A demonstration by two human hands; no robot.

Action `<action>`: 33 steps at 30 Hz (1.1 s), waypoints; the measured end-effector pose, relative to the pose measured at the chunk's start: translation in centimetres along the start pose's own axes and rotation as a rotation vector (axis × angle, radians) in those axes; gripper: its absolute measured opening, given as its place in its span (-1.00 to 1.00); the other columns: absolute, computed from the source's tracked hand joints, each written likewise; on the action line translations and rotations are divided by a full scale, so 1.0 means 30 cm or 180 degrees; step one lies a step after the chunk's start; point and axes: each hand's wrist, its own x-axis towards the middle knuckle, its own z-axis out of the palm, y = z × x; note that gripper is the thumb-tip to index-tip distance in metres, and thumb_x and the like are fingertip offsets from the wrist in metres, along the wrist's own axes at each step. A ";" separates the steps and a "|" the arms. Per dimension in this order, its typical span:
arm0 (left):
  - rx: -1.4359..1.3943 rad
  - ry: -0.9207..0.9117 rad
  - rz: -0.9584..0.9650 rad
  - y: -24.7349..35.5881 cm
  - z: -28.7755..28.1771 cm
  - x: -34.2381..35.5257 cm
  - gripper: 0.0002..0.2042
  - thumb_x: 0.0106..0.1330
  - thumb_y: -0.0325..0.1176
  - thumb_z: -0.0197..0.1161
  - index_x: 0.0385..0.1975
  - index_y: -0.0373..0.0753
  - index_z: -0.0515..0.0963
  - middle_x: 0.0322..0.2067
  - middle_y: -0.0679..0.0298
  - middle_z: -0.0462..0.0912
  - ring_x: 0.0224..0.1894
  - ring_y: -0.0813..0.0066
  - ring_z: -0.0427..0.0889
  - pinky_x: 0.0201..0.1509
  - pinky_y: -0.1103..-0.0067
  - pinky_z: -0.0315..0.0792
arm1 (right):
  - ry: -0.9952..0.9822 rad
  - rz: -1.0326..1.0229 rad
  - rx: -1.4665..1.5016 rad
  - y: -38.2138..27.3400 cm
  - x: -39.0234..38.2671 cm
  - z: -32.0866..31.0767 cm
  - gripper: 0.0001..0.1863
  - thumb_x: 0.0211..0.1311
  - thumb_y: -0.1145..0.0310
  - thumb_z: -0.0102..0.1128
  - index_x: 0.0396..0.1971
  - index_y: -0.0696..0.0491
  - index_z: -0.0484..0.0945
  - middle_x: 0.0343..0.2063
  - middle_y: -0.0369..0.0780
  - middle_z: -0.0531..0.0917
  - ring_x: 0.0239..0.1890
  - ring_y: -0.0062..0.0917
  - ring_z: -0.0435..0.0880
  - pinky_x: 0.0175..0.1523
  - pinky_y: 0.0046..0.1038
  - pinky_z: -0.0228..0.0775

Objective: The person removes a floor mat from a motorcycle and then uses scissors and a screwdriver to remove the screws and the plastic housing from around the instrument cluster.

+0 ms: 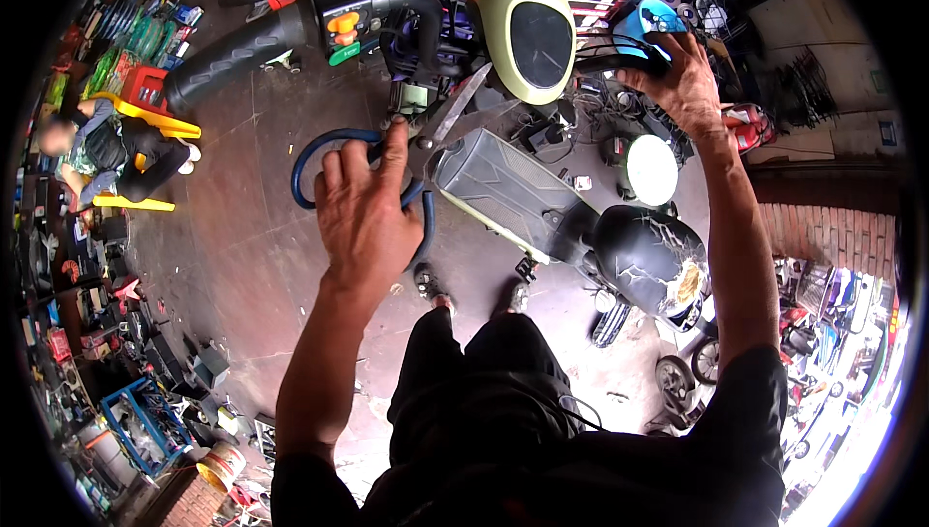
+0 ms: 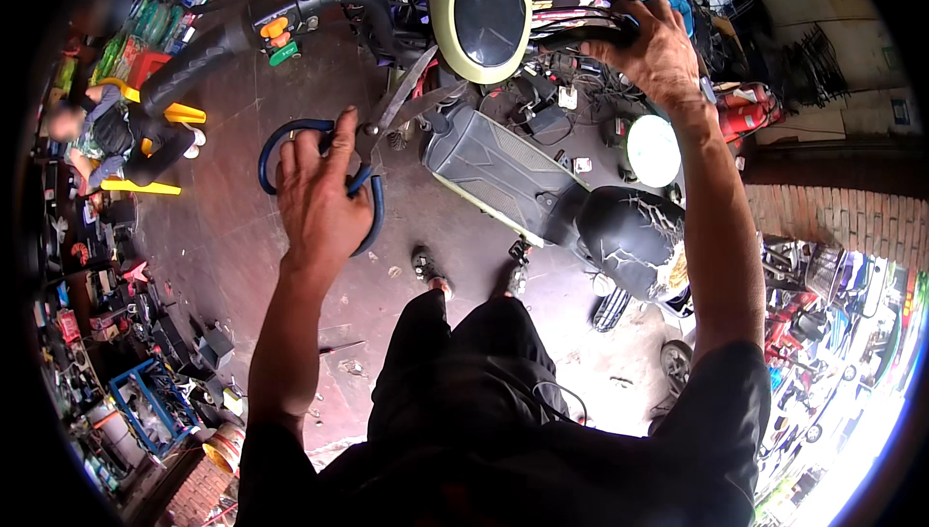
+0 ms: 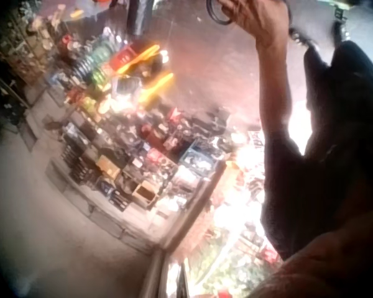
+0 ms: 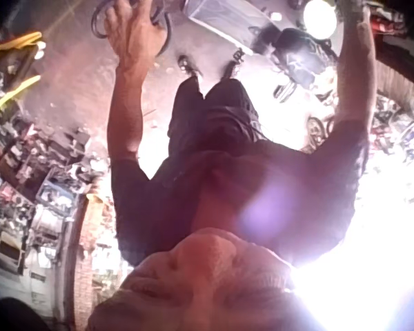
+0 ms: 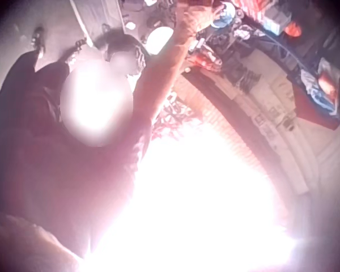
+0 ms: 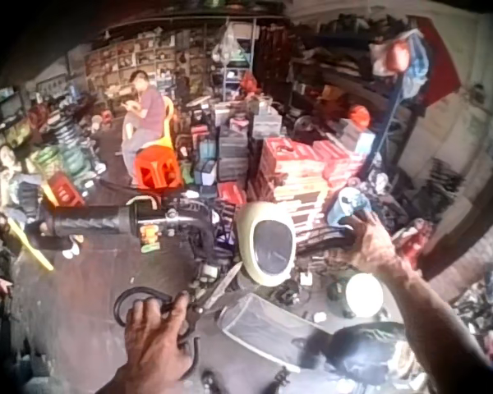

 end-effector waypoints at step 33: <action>-0.0946 0.0315 -0.0976 0.206 0.148 -0.091 -0.31 -0.08 -0.65 0.20 0.22 -0.20 0.39 -0.20 0.13 0.39 -0.09 0.16 0.41 0.05 0.42 0.31 | 0.0079 0.0330 0.2078 -0.388 -0.153 0.044 -0.22 -0.14 0.26 0.50 0.15 0.04 0.36 -0.03 -0.08 0.45 -0.05 -0.13 0.54 0.00 -0.20 0.42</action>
